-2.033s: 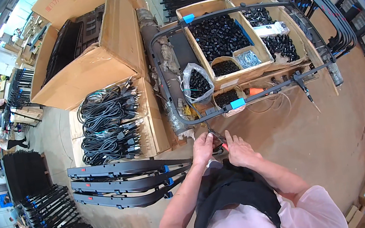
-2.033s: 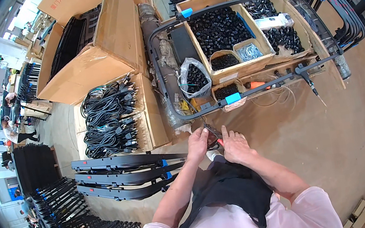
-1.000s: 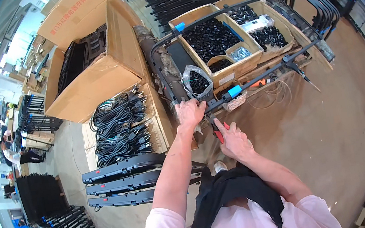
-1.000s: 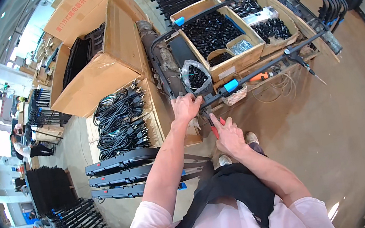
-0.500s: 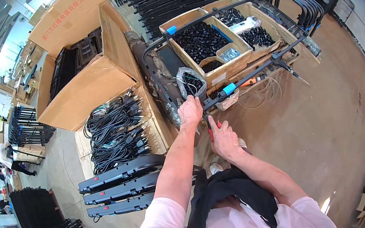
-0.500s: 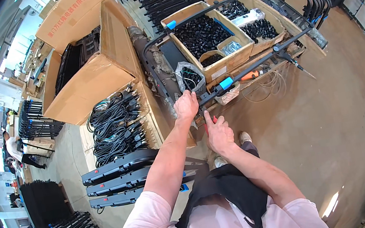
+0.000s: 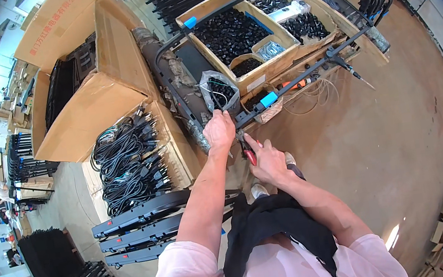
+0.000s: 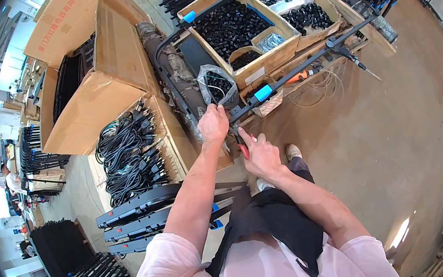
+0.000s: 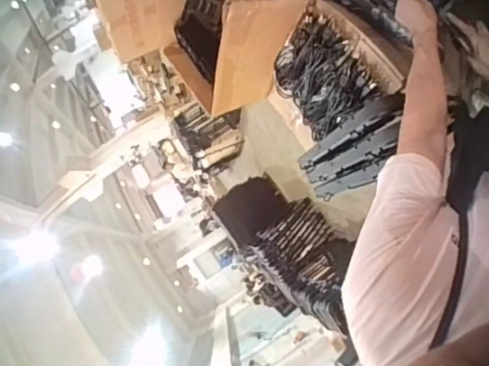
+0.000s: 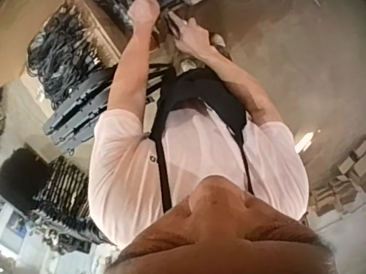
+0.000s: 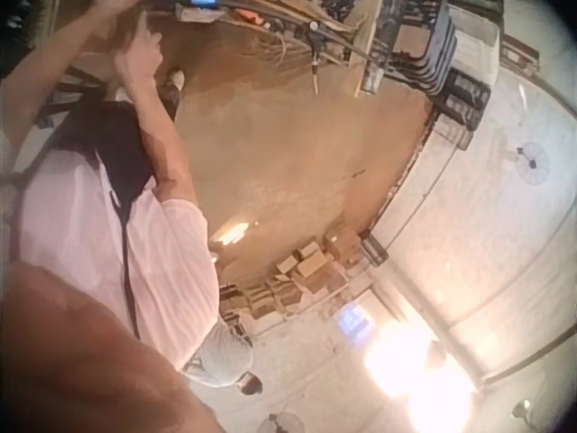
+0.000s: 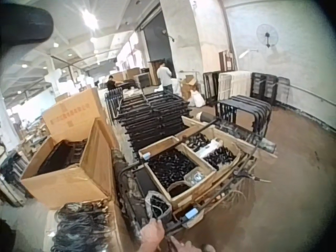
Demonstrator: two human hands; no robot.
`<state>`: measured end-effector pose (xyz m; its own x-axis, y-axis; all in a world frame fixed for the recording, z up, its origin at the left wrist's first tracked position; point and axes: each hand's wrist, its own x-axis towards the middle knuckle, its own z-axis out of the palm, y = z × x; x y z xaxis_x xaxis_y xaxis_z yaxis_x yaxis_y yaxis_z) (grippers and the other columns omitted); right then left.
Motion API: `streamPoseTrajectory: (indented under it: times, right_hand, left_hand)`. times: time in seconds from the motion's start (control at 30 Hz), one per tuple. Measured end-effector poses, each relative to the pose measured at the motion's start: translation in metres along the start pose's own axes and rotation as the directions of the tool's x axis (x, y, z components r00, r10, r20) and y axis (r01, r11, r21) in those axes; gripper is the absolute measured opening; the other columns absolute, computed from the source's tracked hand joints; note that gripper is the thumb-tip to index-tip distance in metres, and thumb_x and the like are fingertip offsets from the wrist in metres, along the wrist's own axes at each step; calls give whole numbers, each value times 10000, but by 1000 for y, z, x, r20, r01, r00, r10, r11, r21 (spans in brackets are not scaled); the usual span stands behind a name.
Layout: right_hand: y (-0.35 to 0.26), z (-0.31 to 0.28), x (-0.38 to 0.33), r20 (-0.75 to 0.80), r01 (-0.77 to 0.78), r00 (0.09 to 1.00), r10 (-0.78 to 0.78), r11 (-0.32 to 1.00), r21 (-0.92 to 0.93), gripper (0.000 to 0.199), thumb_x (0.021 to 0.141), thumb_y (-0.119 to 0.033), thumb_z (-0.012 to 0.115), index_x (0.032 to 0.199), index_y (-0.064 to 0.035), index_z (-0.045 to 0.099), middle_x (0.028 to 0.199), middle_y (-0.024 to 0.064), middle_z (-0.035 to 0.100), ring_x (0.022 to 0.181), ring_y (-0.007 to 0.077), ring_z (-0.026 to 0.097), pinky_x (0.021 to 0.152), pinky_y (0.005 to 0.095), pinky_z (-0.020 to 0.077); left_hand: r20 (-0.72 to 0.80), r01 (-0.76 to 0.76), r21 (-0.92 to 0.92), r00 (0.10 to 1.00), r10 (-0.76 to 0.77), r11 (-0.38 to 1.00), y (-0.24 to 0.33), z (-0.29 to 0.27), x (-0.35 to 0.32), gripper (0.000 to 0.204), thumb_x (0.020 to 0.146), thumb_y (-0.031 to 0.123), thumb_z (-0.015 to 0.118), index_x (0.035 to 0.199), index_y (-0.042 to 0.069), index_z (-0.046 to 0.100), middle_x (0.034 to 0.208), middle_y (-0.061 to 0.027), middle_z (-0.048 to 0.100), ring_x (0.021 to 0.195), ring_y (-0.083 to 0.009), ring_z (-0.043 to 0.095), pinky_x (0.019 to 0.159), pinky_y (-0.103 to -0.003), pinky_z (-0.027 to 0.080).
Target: The person assembles electronic components in a warehouse. They use a power drill to secure parts, cut wires with pliers, and connect cables to a device, working with various tools and components from nearby boxes.
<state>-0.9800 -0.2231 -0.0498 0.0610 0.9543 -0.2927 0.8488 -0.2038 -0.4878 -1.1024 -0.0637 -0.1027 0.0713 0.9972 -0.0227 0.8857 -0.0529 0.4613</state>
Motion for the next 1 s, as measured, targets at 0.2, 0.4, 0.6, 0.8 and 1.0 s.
streamPoseTrajectory:
  times: [0.2,0.4,0.6,0.8,1.0]
  right_hand:
    - [92,51,35,283,-230,920,-270,212,950,1008,797,-98,721,1716,-170,313,1047,54,612,933,194,636,795,379,559]
    - [102,49,50,407,-275,858,-315,387,880,862,885,-67,656,1687,-80,340,1197,131,676,1008,271,669,912,371,541]
    - [98,10,58,406,66,888,-217,933,354,655,921,-134,557,1564,-59,453,1112,343,712,1040,465,726,887,514,566]
    - [158,14,66,494,-183,867,-64,881,435,413,941,-298,632,1227,0,635,1091,323,719,1034,449,726,892,502,550]
    - [148,39,140,549,-230,836,-14,899,373,502,858,-333,769,1192,15,629,1082,256,732,1027,392,719,926,468,543]
  left_hand:
    - [-1,43,29,999,-43,999,5,0,3,369,1073,399,560,1033,52,678,938,-288,757,915,-498,737,854,-595,552]
    - [-26,76,50,997,-75,996,12,1,4,356,1068,403,573,1030,63,674,922,-278,755,906,-504,730,850,-598,541]
    - [-29,143,72,989,-142,987,10,5,5,364,1049,414,593,976,63,656,889,-286,742,885,-509,719,839,-609,526]
    - [25,179,144,982,-185,973,22,2,12,350,1061,397,581,1002,59,652,890,-263,754,880,-485,733,823,-599,538]
    - [26,203,137,978,-209,969,25,4,9,339,1060,395,582,1004,69,656,860,-259,744,830,-472,735,778,-589,551]
